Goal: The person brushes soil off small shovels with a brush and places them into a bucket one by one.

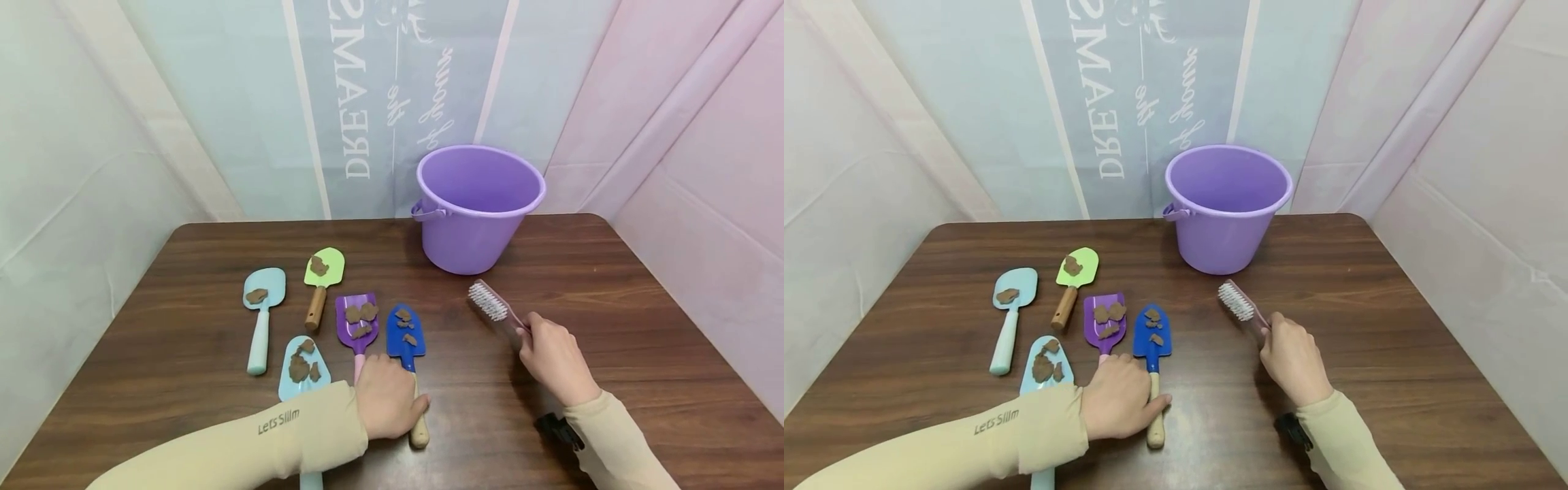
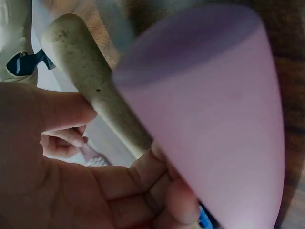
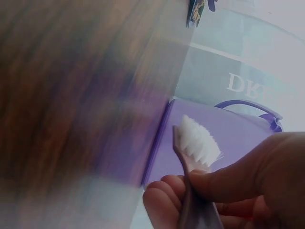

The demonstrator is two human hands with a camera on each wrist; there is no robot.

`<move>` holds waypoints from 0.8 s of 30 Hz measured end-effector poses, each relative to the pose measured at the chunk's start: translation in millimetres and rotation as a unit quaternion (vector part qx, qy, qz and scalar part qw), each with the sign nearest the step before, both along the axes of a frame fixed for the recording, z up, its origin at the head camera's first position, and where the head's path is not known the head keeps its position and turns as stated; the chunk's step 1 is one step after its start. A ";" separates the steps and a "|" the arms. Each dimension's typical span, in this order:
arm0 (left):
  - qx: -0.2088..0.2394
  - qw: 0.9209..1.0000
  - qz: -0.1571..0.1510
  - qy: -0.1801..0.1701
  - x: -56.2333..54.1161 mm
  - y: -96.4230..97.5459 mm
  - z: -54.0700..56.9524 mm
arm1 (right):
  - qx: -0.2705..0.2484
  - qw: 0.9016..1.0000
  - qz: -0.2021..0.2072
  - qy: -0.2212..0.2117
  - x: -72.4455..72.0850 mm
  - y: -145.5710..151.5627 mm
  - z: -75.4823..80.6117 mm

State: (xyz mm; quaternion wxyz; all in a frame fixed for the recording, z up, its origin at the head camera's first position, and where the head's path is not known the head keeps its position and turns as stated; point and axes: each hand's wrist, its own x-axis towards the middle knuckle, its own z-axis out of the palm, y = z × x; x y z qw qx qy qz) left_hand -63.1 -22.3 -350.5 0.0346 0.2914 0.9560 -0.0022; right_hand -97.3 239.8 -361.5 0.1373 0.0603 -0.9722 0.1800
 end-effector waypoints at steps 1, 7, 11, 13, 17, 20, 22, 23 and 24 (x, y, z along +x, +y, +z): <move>0.001 1.000 0.001 0.002 -1.2 1.1 -1.2 | -0.001 1.000 -0.001 0.003 0.4 0.0 -0.1; -0.022 1.000 0.014 -0.006 -6.8 4.5 -4.0 | -0.005 1.000 -0.001 0.012 1.6 -0.8 0.0; -0.010 1.000 0.022 -0.020 -8.2 3.9 -4.6 | -0.004 1.000 0.004 0.024 1.2 -1.9 -0.1; -0.002 0.999 0.026 -0.028 -8.8 4.1 -5.0 | -0.003 1.000 0.007 0.030 1.2 -2.5 0.2; 0.009 0.999 0.037 -0.034 -9.6 5.8 -4.7 | -0.003 1.000 0.009 0.030 2.0 -3.2 1.2; 0.016 0.998 0.052 -0.041 -10.0 6.9 -3.6 | -0.004 1.000 0.008 0.027 2.6 -4.1 1.4; 0.027 0.997 0.061 -0.050 -10.3 7.1 -2.2 | -0.005 1.000 0.006 0.026 2.7 -4.6 1.1; 0.033 0.996 0.065 -0.055 -10.4 7.0 -1.2 | -0.006 1.000 0.005 0.026 2.8 -4.8 0.9; 0.041 0.995 0.068 -0.059 -10.5 6.8 -0.2 | -0.006 1.000 0.004 0.027 2.8 -5.0 0.8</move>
